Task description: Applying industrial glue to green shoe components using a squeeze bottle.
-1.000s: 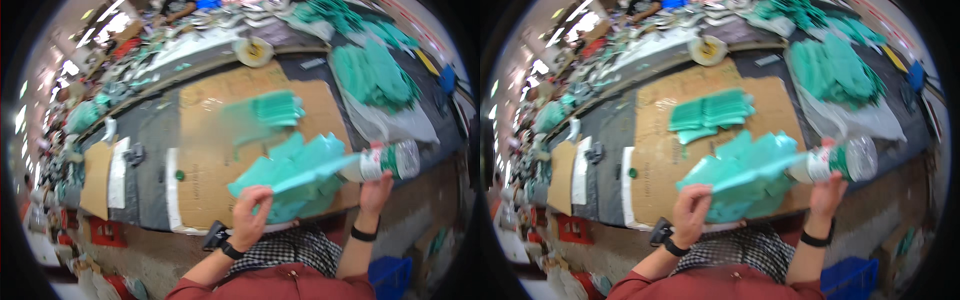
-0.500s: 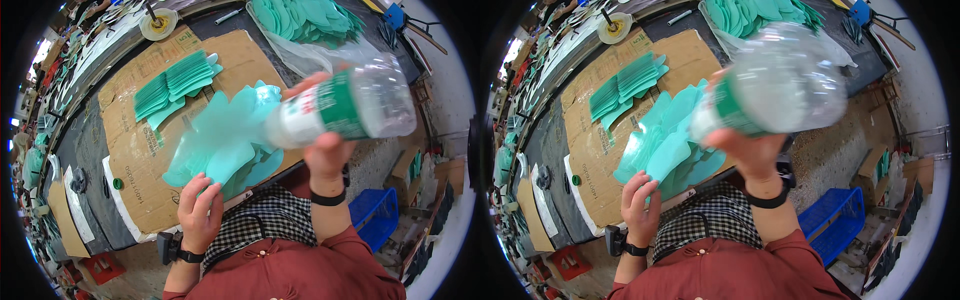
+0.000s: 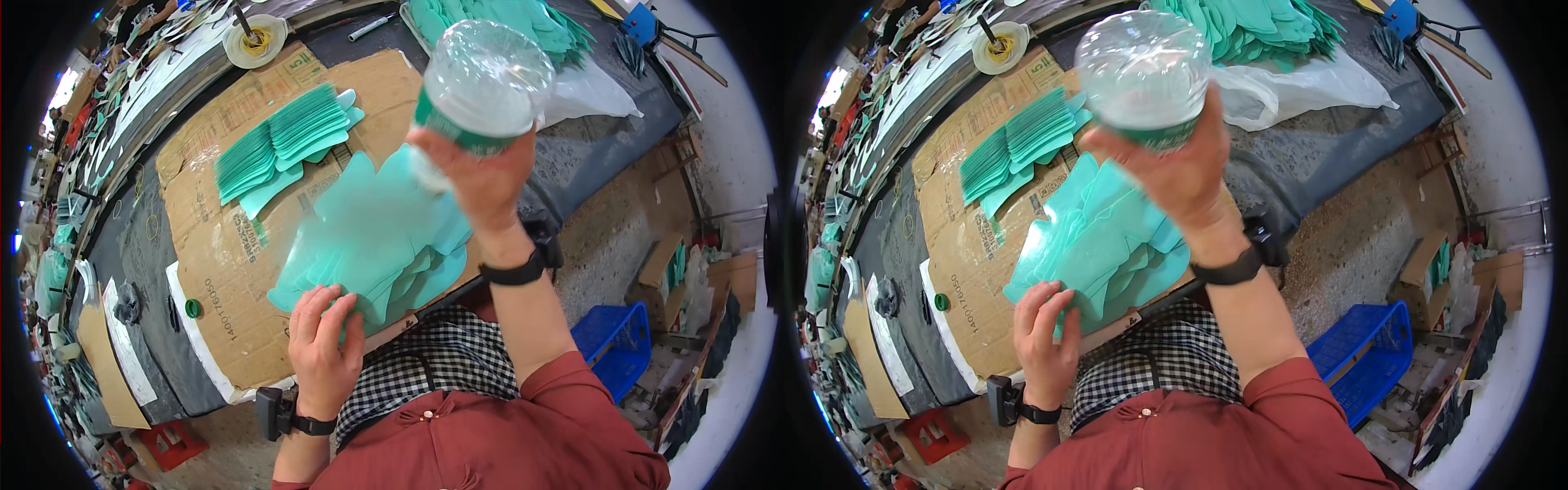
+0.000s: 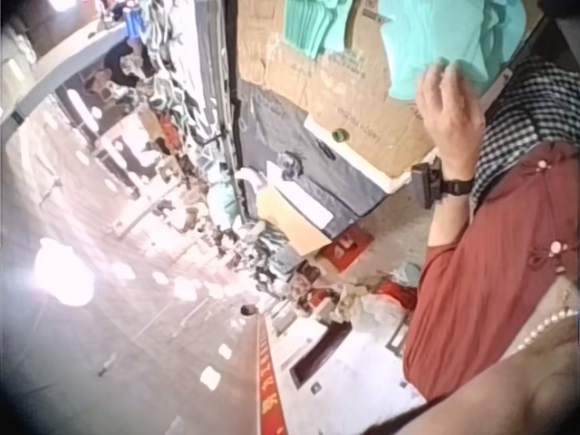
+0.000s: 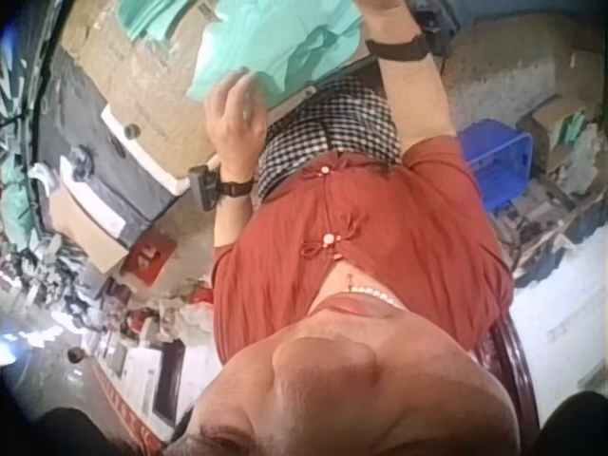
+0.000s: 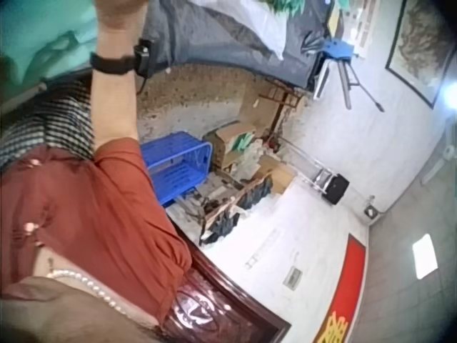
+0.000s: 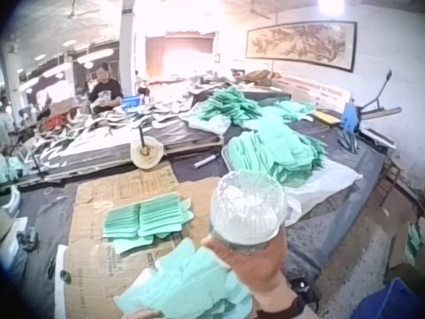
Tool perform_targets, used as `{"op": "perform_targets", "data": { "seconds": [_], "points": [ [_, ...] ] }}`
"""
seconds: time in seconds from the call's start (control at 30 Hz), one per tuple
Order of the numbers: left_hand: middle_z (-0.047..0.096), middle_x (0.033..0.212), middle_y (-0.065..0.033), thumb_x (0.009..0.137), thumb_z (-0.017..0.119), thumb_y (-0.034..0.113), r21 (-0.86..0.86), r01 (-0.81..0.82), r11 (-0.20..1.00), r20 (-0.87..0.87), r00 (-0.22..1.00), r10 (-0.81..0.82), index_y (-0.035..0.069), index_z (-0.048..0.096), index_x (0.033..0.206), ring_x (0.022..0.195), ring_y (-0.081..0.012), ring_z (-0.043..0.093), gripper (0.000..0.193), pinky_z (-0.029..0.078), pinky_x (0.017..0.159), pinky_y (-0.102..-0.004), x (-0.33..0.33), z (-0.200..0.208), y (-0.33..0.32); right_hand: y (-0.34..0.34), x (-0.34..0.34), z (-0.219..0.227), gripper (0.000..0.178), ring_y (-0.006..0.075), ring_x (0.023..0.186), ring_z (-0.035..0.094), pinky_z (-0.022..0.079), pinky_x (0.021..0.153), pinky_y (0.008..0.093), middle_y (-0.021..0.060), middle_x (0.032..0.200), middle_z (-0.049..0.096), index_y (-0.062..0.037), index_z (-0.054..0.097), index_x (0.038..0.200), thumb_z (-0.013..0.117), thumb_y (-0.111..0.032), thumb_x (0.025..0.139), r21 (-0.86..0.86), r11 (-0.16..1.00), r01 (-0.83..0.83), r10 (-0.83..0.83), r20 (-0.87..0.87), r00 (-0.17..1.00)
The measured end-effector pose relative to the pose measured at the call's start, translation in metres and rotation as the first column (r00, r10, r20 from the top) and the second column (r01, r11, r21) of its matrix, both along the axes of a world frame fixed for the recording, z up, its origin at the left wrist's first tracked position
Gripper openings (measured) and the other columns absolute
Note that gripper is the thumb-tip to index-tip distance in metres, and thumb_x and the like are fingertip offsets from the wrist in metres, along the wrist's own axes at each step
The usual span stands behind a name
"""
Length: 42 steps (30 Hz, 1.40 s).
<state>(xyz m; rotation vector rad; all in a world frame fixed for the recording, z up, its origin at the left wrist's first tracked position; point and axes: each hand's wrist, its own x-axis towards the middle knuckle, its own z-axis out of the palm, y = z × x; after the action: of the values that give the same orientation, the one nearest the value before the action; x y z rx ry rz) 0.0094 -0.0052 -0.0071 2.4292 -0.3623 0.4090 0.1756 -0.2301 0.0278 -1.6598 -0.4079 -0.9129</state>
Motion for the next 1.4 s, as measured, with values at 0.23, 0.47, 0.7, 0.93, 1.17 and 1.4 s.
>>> {"op": "perform_targets", "data": {
  "seconds": [0.23, 0.47, 0.7, 0.93, 1.17, 1.4],
  "points": [
    [0.065, 0.121, -0.0157, 0.085, 0.073, -0.002, -0.047, -0.063, 0.997, -0.132, 0.990, 0.056, 0.002, 0.069, 0.114, 0.114, -0.0354, 0.063, 0.030, 0.051, 0.097, -0.0447, -0.010, -0.004, -0.002, 0.015, -0.026, 0.003, 0.075, 0.0264, 0.098, 0.071, 0.059, 0.083, 0.0354, 0.0125, 0.115, 0.070, -0.0014, 0.055, 0.128, 0.095, -0.023, 0.069, 0.002, 0.982, -0.188, 0.187, 0.091, 0.978],
    [0.064, 0.121, -0.0165, 0.089, 0.071, 0.000, -0.047, -0.059, 0.997, -0.173, 0.984, 0.050, 0.003, 0.069, 0.114, 0.113, -0.0340, 0.062, 0.025, 0.050, 0.096, -0.0426, -0.009, -0.002, -0.003, 0.027, -0.028, 0.007, 0.071, 0.0254, 0.095, 0.073, 0.060, 0.080, 0.0360, 0.0132, 0.109, 0.072, -0.0019, 0.056, 0.124, 0.095, -0.030, 0.071, -0.044, 0.991, -0.127, 0.126, -0.024, 0.992],
    [0.061, 0.120, -0.0168, 0.086, 0.073, -0.001, -0.048, -0.054, 0.997, -0.123, 0.991, 0.048, 0.003, 0.070, 0.113, 0.108, -0.0344, 0.062, 0.027, 0.053, 0.092, -0.0422, -0.004, 0.004, -0.004, -0.055, 0.004, -0.016, 0.069, 0.0163, 0.094, 0.069, 0.058, 0.084, 0.0311, 0.0074, 0.109, 0.071, -0.0017, 0.057, 0.123, 0.098, -0.020, 0.070, 0.301, 0.952, 0.056, -0.045, -0.042, 0.998],
    [0.055, 0.130, -0.0181, 0.084, 0.073, -0.001, -0.188, -0.073, 0.979, -0.161, 0.986, 0.042, 0.003, 0.071, 0.117, 0.116, -0.0346, 0.059, 0.033, 0.050, 0.099, -0.0421, -0.011, 0.001, -0.002, 0.005, -0.036, 0.001, 0.072, 0.0171, 0.098, 0.068, 0.058, 0.088, 0.0333, 0.0078, 0.112, 0.070, -0.0004, 0.057, 0.126, 0.098, -0.017, 0.070, 0.208, 0.975, -0.076, 0.111, -0.166, 0.980],
    [0.055, 0.127, -0.0133, 0.090, 0.071, 0.002, -0.230, -0.232, 0.945, -0.140, 0.969, 0.204, 0.003, 0.064, 0.106, 0.122, -0.0292, 0.055, 0.017, 0.041, 0.105, -0.0408, -0.026, -0.001, 0.018, 0.056, -0.048, 0.008, 0.085, 0.0330, 0.107, 0.070, 0.057, 0.089, 0.0403, 0.0170, 0.119, 0.069, -0.0034, 0.056, 0.134, 0.098, -0.030, 0.065, -0.069, 0.910, -0.408, 0.402, -0.086, 0.911],
    [0.057, 0.138, -0.0183, 0.091, 0.071, 0.007, 0.273, -0.303, 0.913, -0.239, 0.898, 0.369, 0.000, 0.062, 0.124, 0.126, -0.0335, 0.055, 0.036, 0.039, 0.110, -0.0456, -0.060, -0.046, 0.063, 0.095, -0.074, 0.016, 0.083, 0.0343, 0.095, 0.070, 0.058, 0.081, 0.0404, 0.0144, 0.111, 0.070, -0.0075, 0.059, 0.135, 0.093, -0.035, 0.064, -0.182, 0.753, -0.632, 0.647, 0.033, 0.762]
  ]
}}
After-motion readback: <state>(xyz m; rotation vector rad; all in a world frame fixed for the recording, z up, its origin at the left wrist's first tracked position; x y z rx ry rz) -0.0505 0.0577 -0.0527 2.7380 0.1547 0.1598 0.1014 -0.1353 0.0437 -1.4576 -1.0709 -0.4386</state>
